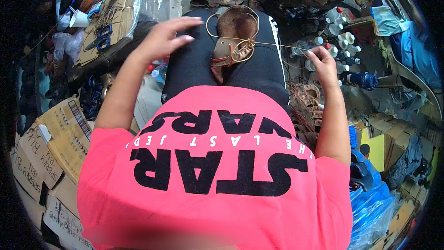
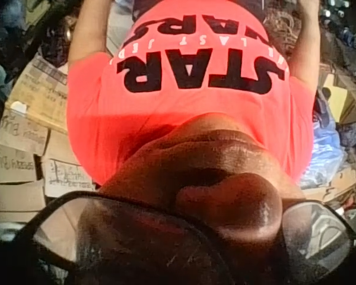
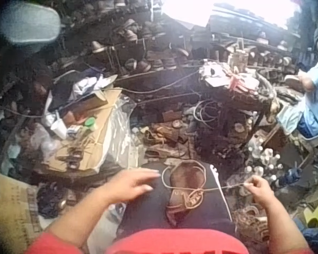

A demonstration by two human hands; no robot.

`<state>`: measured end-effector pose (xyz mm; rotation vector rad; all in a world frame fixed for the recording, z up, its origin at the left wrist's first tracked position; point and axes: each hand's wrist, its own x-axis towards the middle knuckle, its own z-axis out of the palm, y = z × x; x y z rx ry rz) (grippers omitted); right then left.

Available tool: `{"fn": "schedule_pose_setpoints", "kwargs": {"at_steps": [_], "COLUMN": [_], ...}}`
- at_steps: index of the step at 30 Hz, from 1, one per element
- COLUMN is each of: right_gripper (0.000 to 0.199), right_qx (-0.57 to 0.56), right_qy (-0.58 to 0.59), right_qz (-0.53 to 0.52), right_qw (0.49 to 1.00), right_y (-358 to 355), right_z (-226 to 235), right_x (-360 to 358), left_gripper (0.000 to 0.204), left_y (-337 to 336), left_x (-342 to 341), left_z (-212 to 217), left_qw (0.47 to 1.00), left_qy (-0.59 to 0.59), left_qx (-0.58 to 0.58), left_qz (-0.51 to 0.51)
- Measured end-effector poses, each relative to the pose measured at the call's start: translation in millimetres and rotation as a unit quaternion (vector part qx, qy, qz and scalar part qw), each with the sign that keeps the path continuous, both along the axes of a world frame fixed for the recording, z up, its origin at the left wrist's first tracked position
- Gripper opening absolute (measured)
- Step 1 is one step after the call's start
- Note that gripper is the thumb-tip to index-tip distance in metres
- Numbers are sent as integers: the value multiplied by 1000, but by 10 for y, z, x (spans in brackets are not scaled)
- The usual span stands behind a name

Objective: Stitching a leather shoe upper by hand using a needle and thread in a workshop.

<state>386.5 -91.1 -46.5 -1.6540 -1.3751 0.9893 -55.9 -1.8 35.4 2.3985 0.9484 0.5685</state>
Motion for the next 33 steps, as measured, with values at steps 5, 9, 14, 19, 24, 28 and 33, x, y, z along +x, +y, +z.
{"fn": "schedule_pose_setpoints", "kwargs": {"at_steps": [5, 9, 14, 19, 24, 28, 33], "right_gripper": [12, 17, 23, 22, 24, 13, 8], "right_qx": [-119, -121, -125, -193, -85, 23, 87], "right_qy": [146, 234, 159, 125, 25, -15, -50], "right_qz": [-4, -42, -31, -79, 64, 152, 192], "right_qw": [982, 964, 979, 970, 994, 988, 976], "right_y": [51, 16, 6, 22, 208, 407, 546], "right_z": [180, 234, 92, 122, 324, 538, 547], "right_x": [-87, -61, 123, 96, -260, -818, -1085], "left_gripper": [33, 20, 25, 32, 47, 41, 28], "left_y": [-63, 4, 312, 188, -8, 204, 482], "left_x": [389, 239, -1059, -725, 743, 1169, 1163], "left_z": [-50, 60, 33, 98, 264, 184, 42], "left_qw": [994, 983, 957, 932, 999, 993, 957], "left_qy": [91, 100, 15, 141, -4, 94, 140], "left_qx": [-40, -151, -175, 141, 45, -26, -225], "left_qz": [-38, 15, 230, 302, -21, -72, -118]}}
